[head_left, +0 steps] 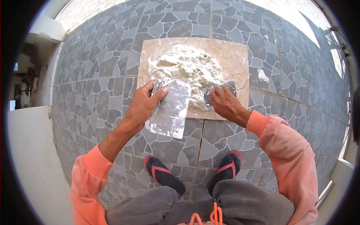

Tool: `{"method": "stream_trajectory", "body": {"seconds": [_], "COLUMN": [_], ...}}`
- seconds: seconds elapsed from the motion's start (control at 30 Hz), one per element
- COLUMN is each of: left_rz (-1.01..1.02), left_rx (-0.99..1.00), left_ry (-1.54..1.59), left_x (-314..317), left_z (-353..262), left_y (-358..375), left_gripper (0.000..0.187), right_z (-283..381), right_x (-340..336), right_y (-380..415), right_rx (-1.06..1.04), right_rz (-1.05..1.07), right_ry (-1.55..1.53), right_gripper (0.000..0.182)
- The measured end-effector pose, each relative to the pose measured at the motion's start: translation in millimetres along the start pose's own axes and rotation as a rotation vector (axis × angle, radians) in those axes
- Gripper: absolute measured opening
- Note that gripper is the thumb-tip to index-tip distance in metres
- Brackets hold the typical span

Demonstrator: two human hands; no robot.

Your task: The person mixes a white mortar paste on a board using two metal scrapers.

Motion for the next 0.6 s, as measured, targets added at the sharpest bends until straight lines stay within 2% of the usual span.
{"method": "stream_trajectory", "body": {"seconds": [0.03, 0.13, 0.23, 0.33, 0.43, 0.53, 0.6], "left_rz": [-0.002, 0.006, 0.004, -0.021, 0.002, -0.013, -0.008], "left_rx": [0.007, 0.01, -0.014, 0.003, -0.017, -0.03, -0.007], "left_ry": [0.007, -0.013, 0.014, -0.003, 0.002, 0.008, 0.005], "left_x": [0.4, -1.2, -4.2, -3.3, -2.7, -1.5, -0.2], "left_z": [-1.2, 0.3, 6.7, 4.0, 2.9, 2.4, 1.0], "left_y": [0.6, 1.3, -1.7, -1.9, -0.9, -1.6, -2.1], "left_gripper": [0.032, 0.032, 0.033, 0.032, 0.033, 0.033, 0.033], "right_z": [2.6, -11.4, -12.7, -4.1, -18.4, -17.5, -10.1], "right_x": [-2.1, -25.1, -14.1, -4.3, -26.7, -22.5, -2.8], "right_y": [-1.4, -2.6, -0.3, 4.8, 1.4, 0.2, 3.6], "right_rx": [-0.021, 0.043, 0.063, -0.02, 0.058, 0.065, 0.034], "right_rz": [0.075, -0.016, -0.09, 0.046, 0.033, -0.149, 0.015], "right_ry": [-0.002, -0.037, 0.01, -0.007, -0.039, 0.071, -0.041], "right_gripper": [0.014, 0.014, 0.014, 0.013, 0.014, 0.014, 0.013]}}
Point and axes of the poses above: each hand's wrist, its own y-axis away from the middle knuckle, its own x-axis out of the palm, z = x × y, the point moved 5 cm from there along -y, towards the middle knuckle, and after that the axes turned 3 degrees about -x, right-handed, at the moved point
